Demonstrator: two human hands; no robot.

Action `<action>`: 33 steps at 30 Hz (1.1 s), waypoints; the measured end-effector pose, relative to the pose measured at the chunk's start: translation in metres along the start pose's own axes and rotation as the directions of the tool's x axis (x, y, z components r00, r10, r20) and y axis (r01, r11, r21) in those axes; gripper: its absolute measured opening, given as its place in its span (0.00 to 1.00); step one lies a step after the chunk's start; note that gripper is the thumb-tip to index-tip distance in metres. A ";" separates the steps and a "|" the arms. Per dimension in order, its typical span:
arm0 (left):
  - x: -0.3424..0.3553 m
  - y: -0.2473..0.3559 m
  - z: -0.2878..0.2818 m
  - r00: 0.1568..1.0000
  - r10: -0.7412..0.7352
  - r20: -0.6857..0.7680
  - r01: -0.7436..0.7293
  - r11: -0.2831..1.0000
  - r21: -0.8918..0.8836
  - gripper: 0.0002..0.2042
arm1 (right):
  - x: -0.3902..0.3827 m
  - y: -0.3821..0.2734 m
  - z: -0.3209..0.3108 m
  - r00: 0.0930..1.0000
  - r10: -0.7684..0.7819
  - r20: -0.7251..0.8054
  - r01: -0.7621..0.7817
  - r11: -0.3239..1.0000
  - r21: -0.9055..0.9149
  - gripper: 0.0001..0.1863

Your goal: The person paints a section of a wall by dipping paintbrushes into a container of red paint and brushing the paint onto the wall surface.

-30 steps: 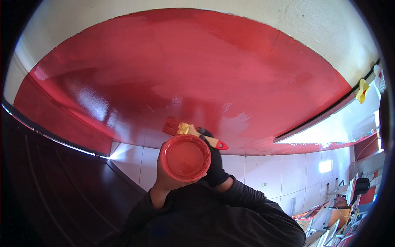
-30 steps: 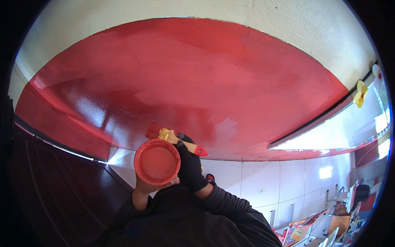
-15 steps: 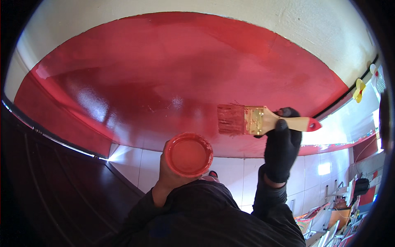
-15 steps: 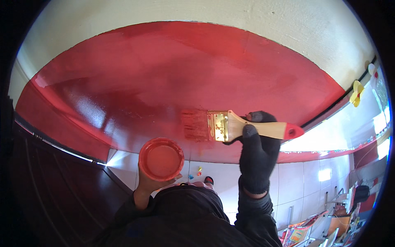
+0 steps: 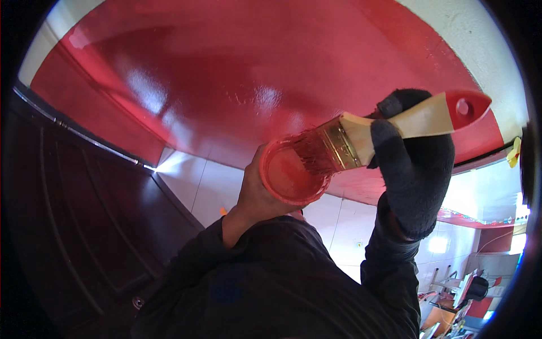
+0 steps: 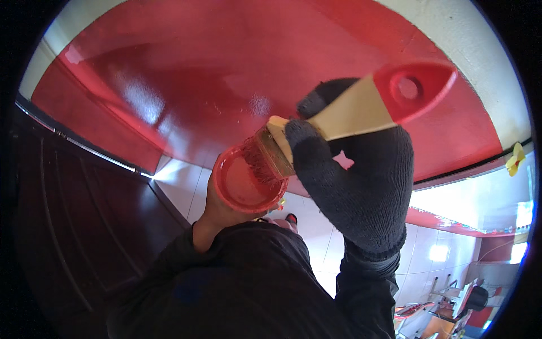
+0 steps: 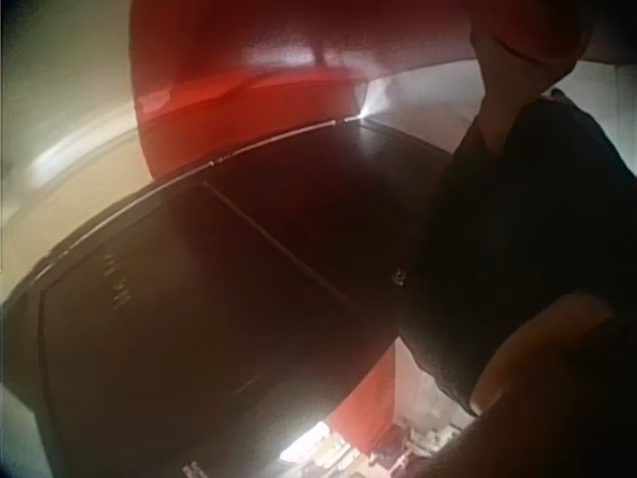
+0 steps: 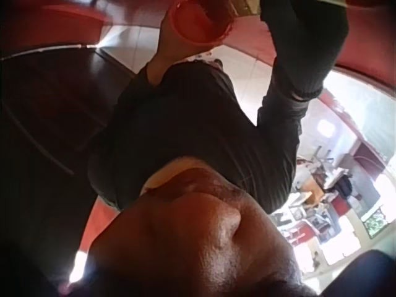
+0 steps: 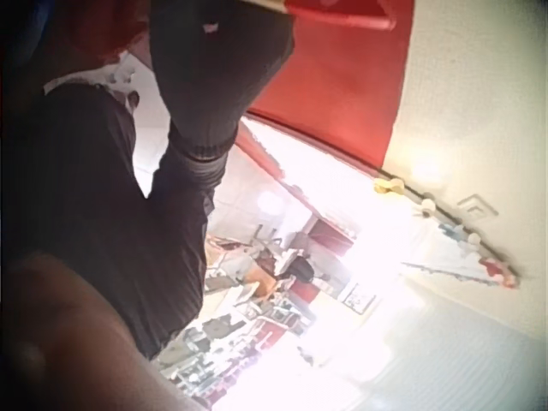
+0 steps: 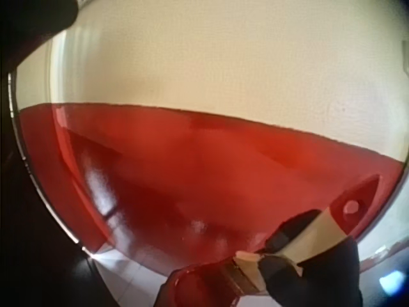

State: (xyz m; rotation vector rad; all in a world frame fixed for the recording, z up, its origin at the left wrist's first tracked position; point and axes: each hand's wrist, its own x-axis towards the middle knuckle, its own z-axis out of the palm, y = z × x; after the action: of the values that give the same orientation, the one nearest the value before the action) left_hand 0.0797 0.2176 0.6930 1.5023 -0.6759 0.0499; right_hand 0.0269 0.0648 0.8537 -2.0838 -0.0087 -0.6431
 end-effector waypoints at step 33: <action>0.000 -0.003 -0.003 1.000 -0.009 -0.019 0.008 0.999 -0.048 0.43 | 0.009 0.038 0.014 0.950 0.301 -0.083 -0.240 0.875 0.420 0.13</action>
State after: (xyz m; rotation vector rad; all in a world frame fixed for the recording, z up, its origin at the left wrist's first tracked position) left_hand 0.0826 0.2203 0.6903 1.4569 -0.6512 0.0409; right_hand 0.0509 0.0519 0.8216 -1.5938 0.2146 -0.5631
